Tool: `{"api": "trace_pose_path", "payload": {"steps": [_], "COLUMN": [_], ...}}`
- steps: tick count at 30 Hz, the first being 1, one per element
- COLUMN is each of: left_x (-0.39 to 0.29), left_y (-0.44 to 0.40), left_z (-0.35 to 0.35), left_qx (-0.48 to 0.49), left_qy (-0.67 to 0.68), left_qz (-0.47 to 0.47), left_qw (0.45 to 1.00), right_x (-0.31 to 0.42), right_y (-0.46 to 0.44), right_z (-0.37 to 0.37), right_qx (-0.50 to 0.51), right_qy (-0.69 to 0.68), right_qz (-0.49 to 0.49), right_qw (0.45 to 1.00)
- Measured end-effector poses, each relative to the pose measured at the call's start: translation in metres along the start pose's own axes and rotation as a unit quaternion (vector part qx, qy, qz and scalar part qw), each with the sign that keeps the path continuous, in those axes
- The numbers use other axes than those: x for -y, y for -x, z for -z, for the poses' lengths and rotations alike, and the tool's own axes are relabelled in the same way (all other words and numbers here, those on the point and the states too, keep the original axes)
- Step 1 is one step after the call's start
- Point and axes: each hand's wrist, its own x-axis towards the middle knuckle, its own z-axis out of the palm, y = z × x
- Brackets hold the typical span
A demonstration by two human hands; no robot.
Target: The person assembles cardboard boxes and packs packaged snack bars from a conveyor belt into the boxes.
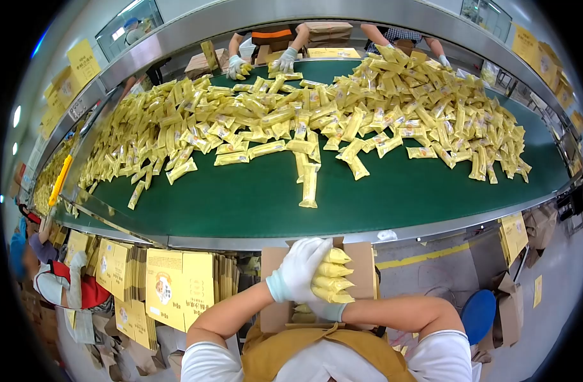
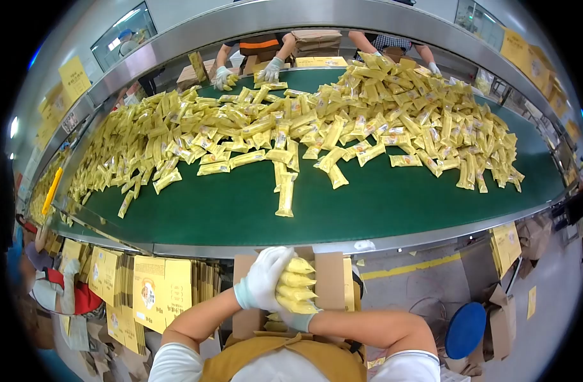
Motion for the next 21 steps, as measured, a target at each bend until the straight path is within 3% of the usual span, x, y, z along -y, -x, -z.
{"api": "trace_pose_path", "payload": {"steps": [2, 7, 11, 15, 19, 20, 21], "left_x": [-0.002, 0.000, 0.008, 0.013, 0.043, 0.038, 0.044], "left_y": [0.004, 0.028, 0.035, 0.013, 0.002, -0.024, -0.040], "left_z": [-0.005, -0.025, -0.051, -0.055, -0.041, -0.015, 0.008], "left_qx": [-0.005, 0.038, 0.083, 0.315, 0.460, 0.555, 0.550], "left_qy": [-0.049, -0.212, -0.343, -0.204, -0.092, -0.090, -0.001], "left_qz": [-0.011, 0.064, 0.054, 0.155, 0.098, 0.106, 0.096], "left_qw": [0.999, 0.974, 0.934, 0.914, 0.878, 0.820, 0.830], "right_x": [0.001, 0.003, 0.015, 0.015, -0.019, -0.038, -0.064], "right_y": [0.005, 0.025, 0.027, 0.013, 0.037, 0.041, 0.048], "right_z": [-0.010, -0.018, 0.007, 0.006, 0.073, 0.096, 0.098], "right_qx": [-0.031, -0.131, 0.042, 0.095, 0.076, 0.155, 0.055], "right_qy": [-0.021, -0.059, -0.015, 0.077, 0.040, -0.069, -0.218], "right_qz": [0.003, -0.007, -0.071, -0.042, 0.083, 0.083, 0.113], "right_qw": [0.999, 0.990, 0.996, 0.992, 0.993, 0.982, 0.968]}}
